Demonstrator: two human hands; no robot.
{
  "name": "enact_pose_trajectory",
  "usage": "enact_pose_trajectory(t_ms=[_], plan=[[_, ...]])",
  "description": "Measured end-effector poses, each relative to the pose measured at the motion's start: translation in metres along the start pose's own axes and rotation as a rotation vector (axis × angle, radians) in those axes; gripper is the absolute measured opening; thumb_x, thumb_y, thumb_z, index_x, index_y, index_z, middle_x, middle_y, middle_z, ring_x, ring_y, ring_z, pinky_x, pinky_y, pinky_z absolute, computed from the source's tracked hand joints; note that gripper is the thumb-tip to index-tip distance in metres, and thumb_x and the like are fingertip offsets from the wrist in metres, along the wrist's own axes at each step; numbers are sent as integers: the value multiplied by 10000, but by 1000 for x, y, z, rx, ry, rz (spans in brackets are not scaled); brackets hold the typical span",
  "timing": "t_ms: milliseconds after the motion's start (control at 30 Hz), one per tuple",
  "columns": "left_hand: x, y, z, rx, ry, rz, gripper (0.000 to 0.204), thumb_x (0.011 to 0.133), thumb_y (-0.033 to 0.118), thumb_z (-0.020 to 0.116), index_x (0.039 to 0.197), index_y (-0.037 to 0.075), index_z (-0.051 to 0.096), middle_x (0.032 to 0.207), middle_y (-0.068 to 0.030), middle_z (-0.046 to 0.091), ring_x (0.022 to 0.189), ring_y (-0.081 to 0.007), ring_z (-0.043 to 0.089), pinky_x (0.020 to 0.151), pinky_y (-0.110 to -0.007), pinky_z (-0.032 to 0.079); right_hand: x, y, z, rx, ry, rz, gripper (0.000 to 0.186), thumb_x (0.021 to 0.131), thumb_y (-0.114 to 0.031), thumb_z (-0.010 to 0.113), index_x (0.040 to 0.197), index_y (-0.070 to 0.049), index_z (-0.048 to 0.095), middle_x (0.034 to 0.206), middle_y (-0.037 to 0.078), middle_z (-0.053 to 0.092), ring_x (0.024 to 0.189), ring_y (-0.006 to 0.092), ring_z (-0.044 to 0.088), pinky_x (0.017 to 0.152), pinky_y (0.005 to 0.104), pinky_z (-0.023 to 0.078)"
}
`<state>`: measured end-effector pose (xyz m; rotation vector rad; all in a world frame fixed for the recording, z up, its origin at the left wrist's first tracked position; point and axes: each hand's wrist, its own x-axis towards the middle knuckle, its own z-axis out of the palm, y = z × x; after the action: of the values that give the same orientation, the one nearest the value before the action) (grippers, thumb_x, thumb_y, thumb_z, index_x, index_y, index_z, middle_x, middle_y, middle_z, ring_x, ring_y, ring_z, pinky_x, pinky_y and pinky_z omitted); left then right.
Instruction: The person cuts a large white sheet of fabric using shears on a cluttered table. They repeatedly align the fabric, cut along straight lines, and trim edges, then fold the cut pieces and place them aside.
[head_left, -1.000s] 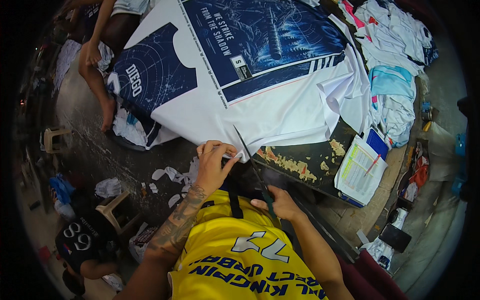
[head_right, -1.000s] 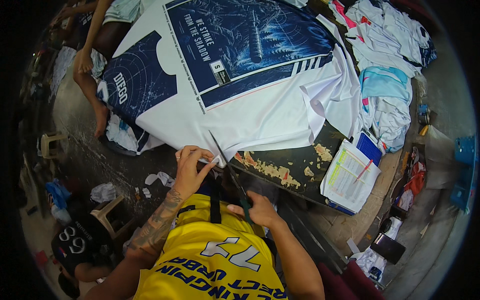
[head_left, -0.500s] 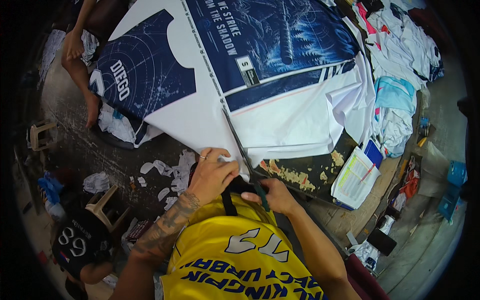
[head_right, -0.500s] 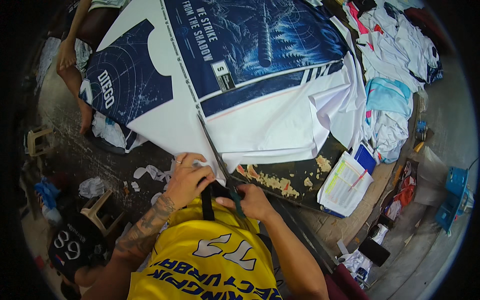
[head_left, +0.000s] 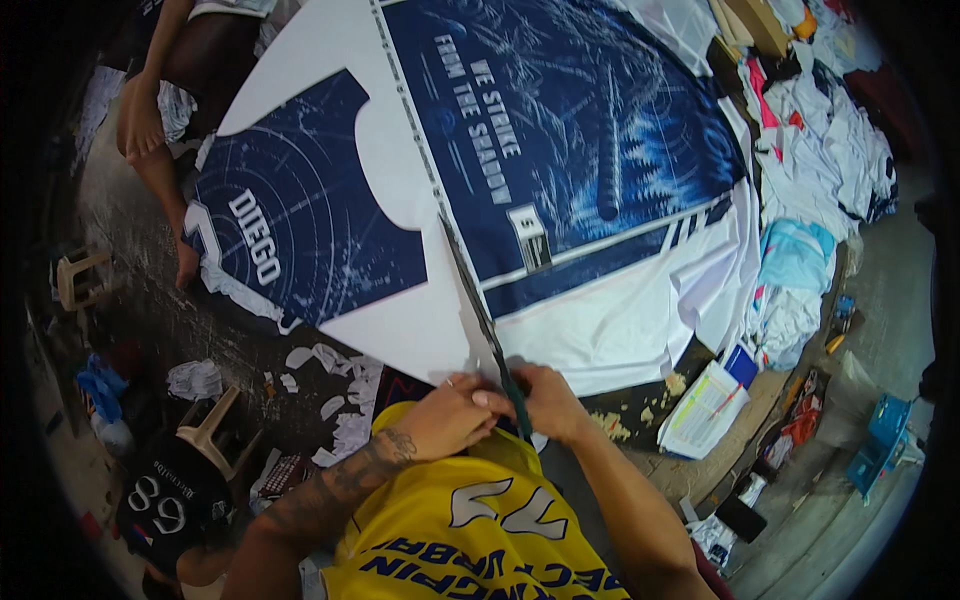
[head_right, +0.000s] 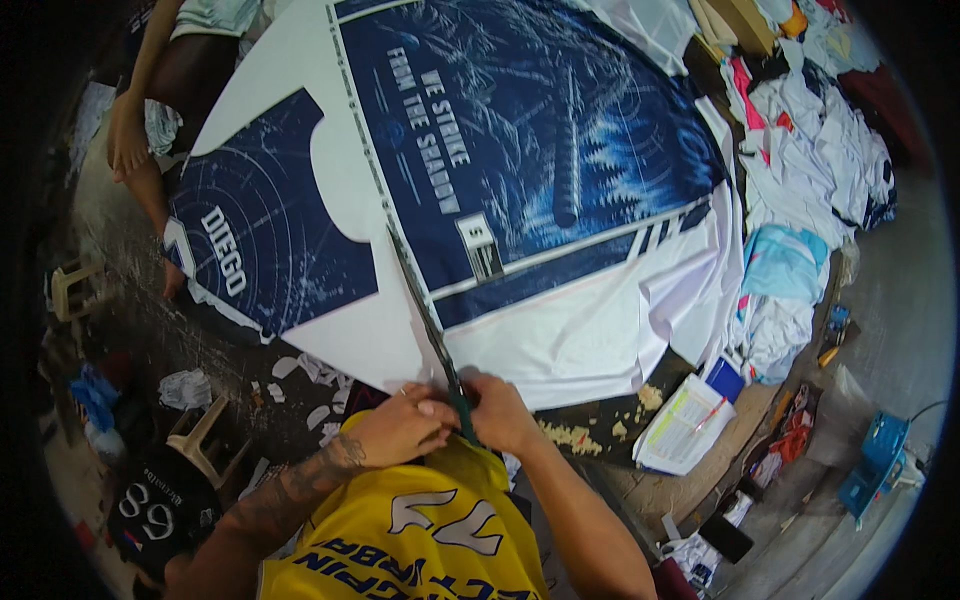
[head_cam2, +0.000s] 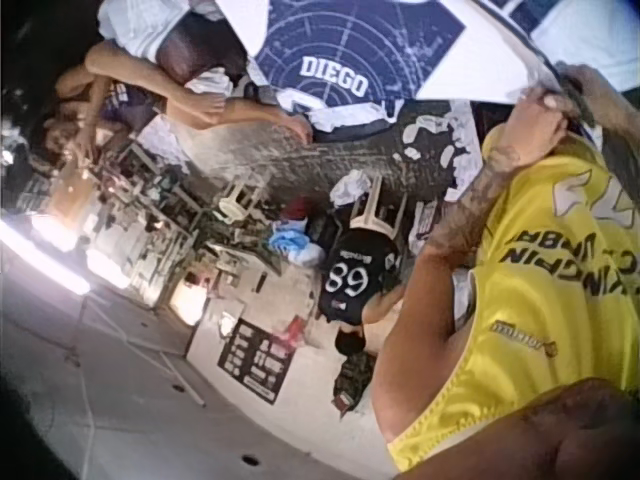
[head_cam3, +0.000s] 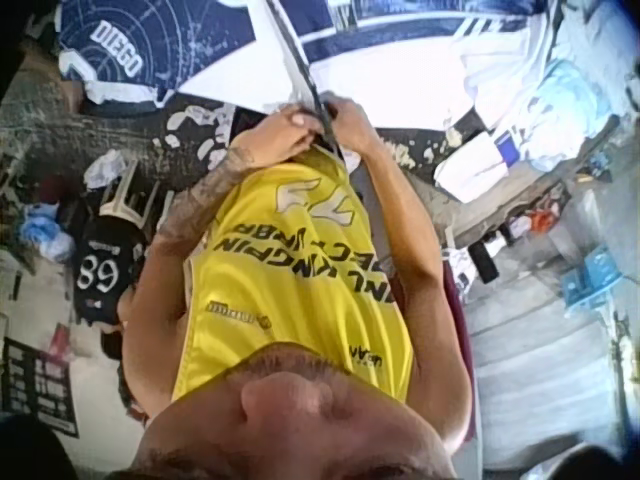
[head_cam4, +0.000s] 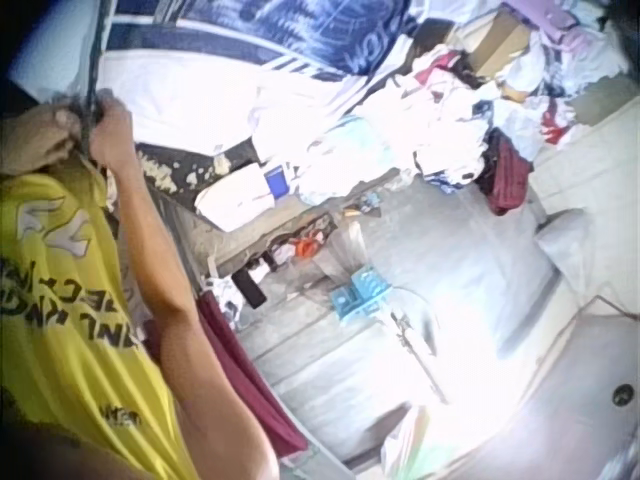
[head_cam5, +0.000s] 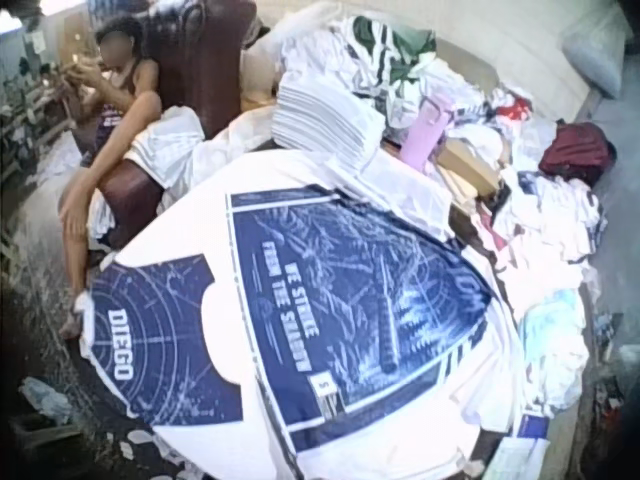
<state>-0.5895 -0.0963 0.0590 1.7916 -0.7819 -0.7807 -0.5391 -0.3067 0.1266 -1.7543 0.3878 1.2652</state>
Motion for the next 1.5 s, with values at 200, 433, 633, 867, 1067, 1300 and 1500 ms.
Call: enact_pose_trajectory(t_ms=[200,433,633,867,1067,1300,1500], plan=[[14,-9,-27,-77,-127,35,199,942,175,695,1057,17,656,1108,-158,695,1171,-361,633,1060,-472,473,41,-47,-7,-127,138,-47,770,830,-705,842,929,50,731,863,199,762,821,307,749,785,396,569],[32,-26,-58,-466,-310,-126,284,1001,260,697,1115,6,637,1044,-180,732,1028,-378,722,915,-475,557,80,-109,-23,-154,66,23,785,823,-742,828,883,36,739,783,163,724,756,279,705,741,387,543],[70,-58,-57,-734,-612,-121,354,1007,354,733,1099,21,653,1031,-140,743,951,-282,726,837,-417,548,103,-159,-31,-178,77,17,779,816,-790,808,813,-15,729,720,117,672,714,247,669,700,376,529],[93,-80,-51,-679,-860,-121,548,971,542,753,1211,60,646,1070,-132,704,1014,-270,693,857,-422,525,141,-216,-45,-153,77,-20,781,820,-777,818,820,-2,718,782,122,711,756,258,706,729,389,549],[94,-68,-80,-807,-866,-122,511,987,473,729,1264,49,668,1112,-158,782,991,-265,723,870,-405,544,171,-274,-58,-148,30,54,856,807,-816,795,987,21,797,877,169,768,849,288,754,800,398,573],[80,-58,-353,-167,697,-652,224,978,145,696,798,12,697,668,-156,643,590,-308,651,582,-467,523,207,-316,-66,-79,72,-85,906,803,-867,740,890,34,784,921,218,771,904,341,765,851,439,578],[56,-91,-328,691,553,-708,1019,943,558,703,1715,42,285,1792,-225,218,1666,-446,143,1293,-725,49,223,-356,-72,-181,202,-157,801,840,-805,769,827,-4,781,647,75,673,619,195,683,617,361,533]])
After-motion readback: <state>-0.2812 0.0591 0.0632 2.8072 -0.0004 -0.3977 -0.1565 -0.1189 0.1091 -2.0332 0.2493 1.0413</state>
